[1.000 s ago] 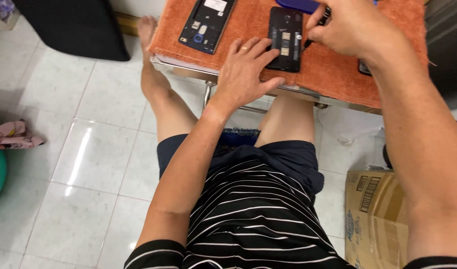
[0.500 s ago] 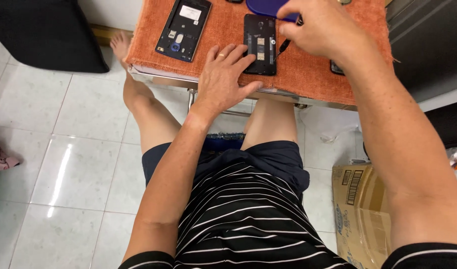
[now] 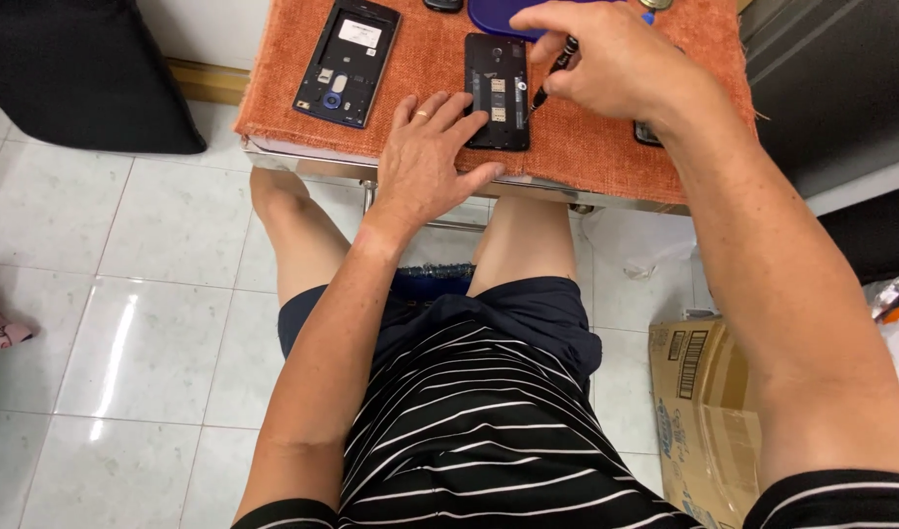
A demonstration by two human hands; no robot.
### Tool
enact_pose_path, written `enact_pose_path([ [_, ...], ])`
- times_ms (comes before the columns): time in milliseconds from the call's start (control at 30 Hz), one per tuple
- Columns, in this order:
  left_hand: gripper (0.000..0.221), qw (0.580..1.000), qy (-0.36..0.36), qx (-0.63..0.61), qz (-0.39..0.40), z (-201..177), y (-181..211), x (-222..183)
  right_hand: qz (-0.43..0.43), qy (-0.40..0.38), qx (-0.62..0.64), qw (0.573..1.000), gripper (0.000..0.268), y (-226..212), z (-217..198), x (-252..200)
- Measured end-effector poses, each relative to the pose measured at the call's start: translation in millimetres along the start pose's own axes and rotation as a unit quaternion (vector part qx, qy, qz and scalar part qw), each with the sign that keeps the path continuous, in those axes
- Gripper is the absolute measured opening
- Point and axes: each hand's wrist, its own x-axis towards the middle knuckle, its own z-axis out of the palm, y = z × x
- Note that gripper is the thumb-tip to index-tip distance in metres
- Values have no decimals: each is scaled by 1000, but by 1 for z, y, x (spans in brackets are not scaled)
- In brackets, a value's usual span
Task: Using a precision screwdriver to remove screws from the internal frame of a smartphone during disassembly.
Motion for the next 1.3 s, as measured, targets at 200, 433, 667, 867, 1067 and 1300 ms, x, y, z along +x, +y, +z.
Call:
enact_pose_path([
  [200, 59, 1000, 5, -8, -6, -2, 1, 0, -75, 113, -79, 988, 15, 28, 18, 7],
  [433, 59, 1000, 3, -7, -3, -2, 3, 2, -135, 92, -69, 984, 38, 28, 16, 6],
  [667, 56, 1000, 19, -17, -7, -2, -2, -1, -26, 49, -4, 998, 46, 9, 9, 5],
  [867, 57, 1000, -2, -18, -15, 1, -1, -1, -19, 22, -17, 999, 33, -2, 4, 0],
  [1067, 55, 1000, 10, -20, -14, 0, -2, -3, -34, 12, 12, 999, 45, -5, 2, 6],
  [1300, 56, 1000, 19, -14, -3, 2, -2, -2, -33, 80, -56, 995, 18, 13, 16, 9],
])
